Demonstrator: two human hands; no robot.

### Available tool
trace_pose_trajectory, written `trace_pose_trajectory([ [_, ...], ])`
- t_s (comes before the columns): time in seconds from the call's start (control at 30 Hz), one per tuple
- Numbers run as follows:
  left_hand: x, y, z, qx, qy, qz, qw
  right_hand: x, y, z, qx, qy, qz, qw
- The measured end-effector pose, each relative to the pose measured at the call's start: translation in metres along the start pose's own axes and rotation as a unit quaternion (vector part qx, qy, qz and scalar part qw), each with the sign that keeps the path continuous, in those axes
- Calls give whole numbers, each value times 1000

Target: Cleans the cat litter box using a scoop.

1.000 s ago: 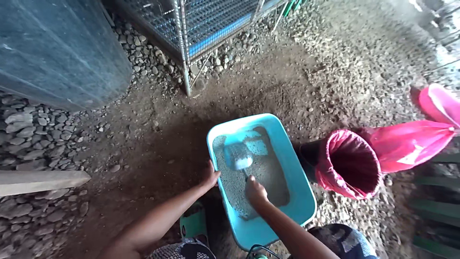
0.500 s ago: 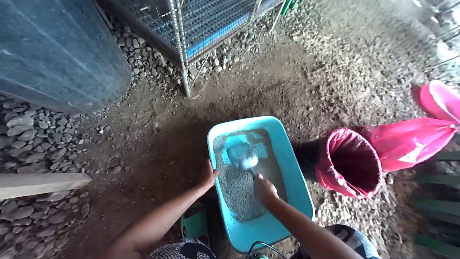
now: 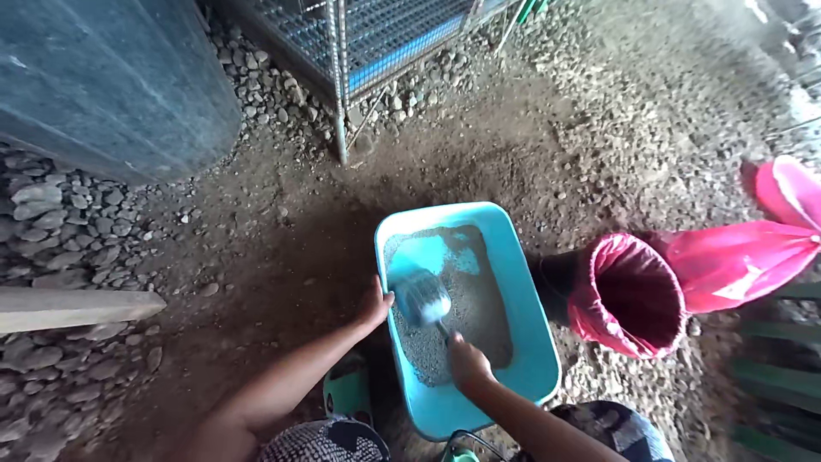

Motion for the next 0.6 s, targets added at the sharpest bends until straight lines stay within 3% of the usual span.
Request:
trace_pose_trajectory([
  [0.07,1,2,-1,4,-1,5,1000,-22,24,-12,-15,-38,-49,998],
  [0.13,0,2,2,2,-3,15,1000,-15,30,-9,-15,-41,-64,997],
  [0.33,-1,3,8,-5,2,25,1000,74,-37,37,-5,49,40,998],
  [0.43,19,15,14,-36,45,51,997,30,-21,12,6,30,44,999],
  [0.53,54,57,44,-128,118,143,974,-22,19,-18,-13,-28,-25,999],
  [0.6,65,83,76,-216,136,207,944,-24,28,-19,-27,-51,-70,996],
])
Point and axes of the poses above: each hand's wrist, its own z-axis towards the middle knuckle, its own x-axis out of the back of the hand, y = z × x, the point moved 1 cm from there along z, towards the middle knuckle, and after that the axes turned 7 degrees about -z, right-handed, at the moved point
